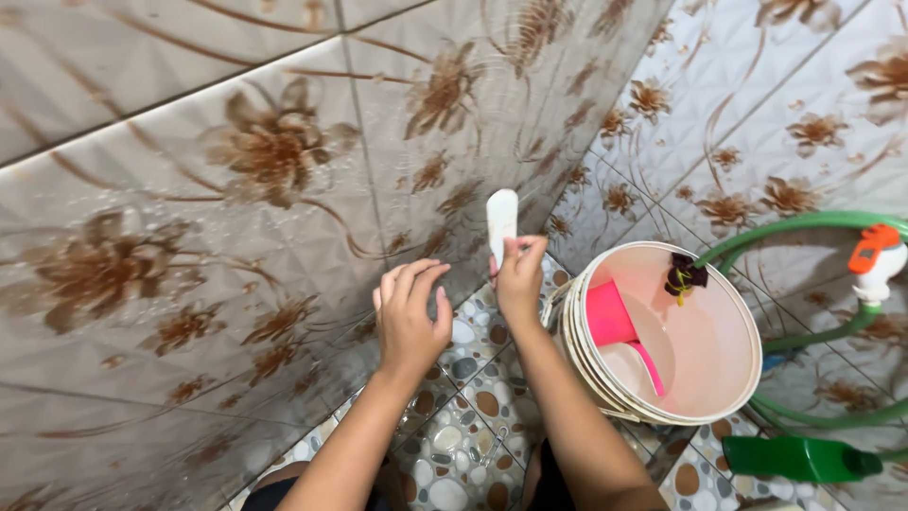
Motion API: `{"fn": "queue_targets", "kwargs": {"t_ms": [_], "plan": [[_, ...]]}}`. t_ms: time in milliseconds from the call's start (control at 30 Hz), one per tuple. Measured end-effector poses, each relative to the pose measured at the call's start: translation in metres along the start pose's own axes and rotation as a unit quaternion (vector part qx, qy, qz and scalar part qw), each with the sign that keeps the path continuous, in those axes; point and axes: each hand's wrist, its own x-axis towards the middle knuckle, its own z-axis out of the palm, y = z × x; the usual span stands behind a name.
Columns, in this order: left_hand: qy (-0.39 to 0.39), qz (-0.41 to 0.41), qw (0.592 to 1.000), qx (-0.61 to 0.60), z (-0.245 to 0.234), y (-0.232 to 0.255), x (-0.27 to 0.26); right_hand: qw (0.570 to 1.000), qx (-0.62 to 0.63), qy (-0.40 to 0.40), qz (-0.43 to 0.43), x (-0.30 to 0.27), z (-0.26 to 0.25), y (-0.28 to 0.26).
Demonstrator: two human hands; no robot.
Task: Scrubbing bathroom wall tiles with a brush and rinsing with water from a bucket using a scoop.
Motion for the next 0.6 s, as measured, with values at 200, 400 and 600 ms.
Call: {"fn": "queue_targets", "kwargs": {"t_ms": [200,400,600], "plan": [[-0.087,-0.197,0.949,-0.229,0.110,-0.062,-0.035,0.997,-0.011,-0.068,-0.017,-0.046,-0.019,0.013],[-0.197,-0.380,0.798,-0.424,0.133,-0.043,-0.028,0.995,0.020,-0.071,0.063,-0.061,-0.039,0.008],[-0.237,-0.378,0.777,-0.444,0.171,-0.041,-0.042,0.998,-0.035,-0.021,-0.042,-0.054,-0.072,0.030]]}}
